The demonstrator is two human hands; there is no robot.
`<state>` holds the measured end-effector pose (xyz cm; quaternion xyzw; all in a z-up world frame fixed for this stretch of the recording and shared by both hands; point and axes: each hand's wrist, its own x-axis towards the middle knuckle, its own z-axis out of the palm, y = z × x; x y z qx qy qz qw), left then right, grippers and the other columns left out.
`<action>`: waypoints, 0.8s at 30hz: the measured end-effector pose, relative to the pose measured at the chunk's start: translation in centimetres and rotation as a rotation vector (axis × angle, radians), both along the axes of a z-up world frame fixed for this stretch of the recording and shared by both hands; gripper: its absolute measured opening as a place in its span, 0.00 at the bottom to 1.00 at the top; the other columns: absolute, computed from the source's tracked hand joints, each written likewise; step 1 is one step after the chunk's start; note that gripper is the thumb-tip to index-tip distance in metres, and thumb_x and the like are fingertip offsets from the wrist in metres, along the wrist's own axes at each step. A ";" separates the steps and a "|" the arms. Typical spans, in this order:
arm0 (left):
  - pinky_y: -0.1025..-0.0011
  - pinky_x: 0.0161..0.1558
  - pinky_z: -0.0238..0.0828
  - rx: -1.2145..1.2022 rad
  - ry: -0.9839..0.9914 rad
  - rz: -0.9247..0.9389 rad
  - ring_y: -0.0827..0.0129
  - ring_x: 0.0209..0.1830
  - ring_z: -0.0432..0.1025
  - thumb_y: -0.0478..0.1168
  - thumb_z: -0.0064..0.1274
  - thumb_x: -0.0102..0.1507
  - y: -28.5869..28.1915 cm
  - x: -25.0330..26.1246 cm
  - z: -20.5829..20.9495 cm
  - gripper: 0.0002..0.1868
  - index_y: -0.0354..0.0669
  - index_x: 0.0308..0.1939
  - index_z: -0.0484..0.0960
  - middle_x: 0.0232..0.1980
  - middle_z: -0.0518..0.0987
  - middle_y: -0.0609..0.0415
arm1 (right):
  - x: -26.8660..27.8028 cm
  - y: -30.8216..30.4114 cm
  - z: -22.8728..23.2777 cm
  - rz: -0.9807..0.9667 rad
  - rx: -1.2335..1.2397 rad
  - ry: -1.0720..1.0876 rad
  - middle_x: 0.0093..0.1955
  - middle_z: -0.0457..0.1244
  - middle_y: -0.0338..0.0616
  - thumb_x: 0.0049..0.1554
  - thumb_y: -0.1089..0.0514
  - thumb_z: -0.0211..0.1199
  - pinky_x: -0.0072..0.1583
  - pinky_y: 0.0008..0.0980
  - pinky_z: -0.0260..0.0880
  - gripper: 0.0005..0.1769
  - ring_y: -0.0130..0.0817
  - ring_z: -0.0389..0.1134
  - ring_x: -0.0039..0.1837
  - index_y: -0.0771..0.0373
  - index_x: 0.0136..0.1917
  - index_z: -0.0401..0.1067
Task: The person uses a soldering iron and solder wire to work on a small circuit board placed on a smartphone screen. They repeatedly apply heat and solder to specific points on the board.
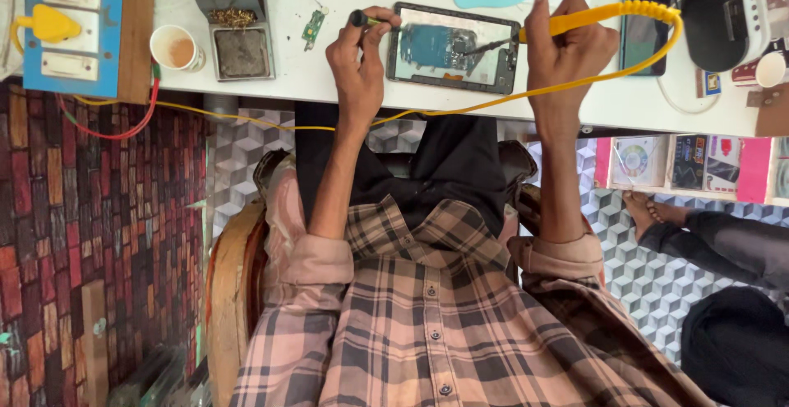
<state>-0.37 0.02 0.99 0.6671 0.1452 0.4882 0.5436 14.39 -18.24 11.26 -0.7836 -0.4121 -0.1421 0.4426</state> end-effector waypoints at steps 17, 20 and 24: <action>0.74 0.42 0.74 -0.053 0.077 0.001 0.72 0.39 0.76 0.36 0.45 0.76 -0.1 0.1 0.3 0.10 0.35 0.53 0.81 0.44 0.86 0.52 | -1.8 -1.1 1.2 0.169 -0.113 0.153 0.33 0.60 0.40 0.72 0.58 0.65 0.39 0.28 0.53 0.15 0.24 0.57 0.35 0.67 0.46 0.66; 0.74 0.47 0.76 -0.007 0.010 0.003 0.73 0.44 0.80 0.36 0.45 0.77 0.0 0.3 0.1 0.10 0.35 0.55 0.81 0.45 0.85 0.52 | -1.6 -0.8 1.1 0.123 -0.116 0.093 0.32 0.60 0.40 0.71 0.56 0.68 0.39 0.29 0.54 0.19 0.25 0.57 0.35 0.66 0.43 0.65; 0.77 0.41 0.74 -0.024 0.078 0.025 0.74 0.42 0.80 0.36 0.44 0.76 -0.1 0.1 0.0 0.11 0.36 0.53 0.82 0.43 0.86 0.53 | -1.9 -0.5 0.9 0.089 -0.058 0.140 0.31 0.59 0.39 0.71 0.56 0.64 0.39 0.31 0.52 0.18 0.26 0.56 0.34 0.67 0.44 0.63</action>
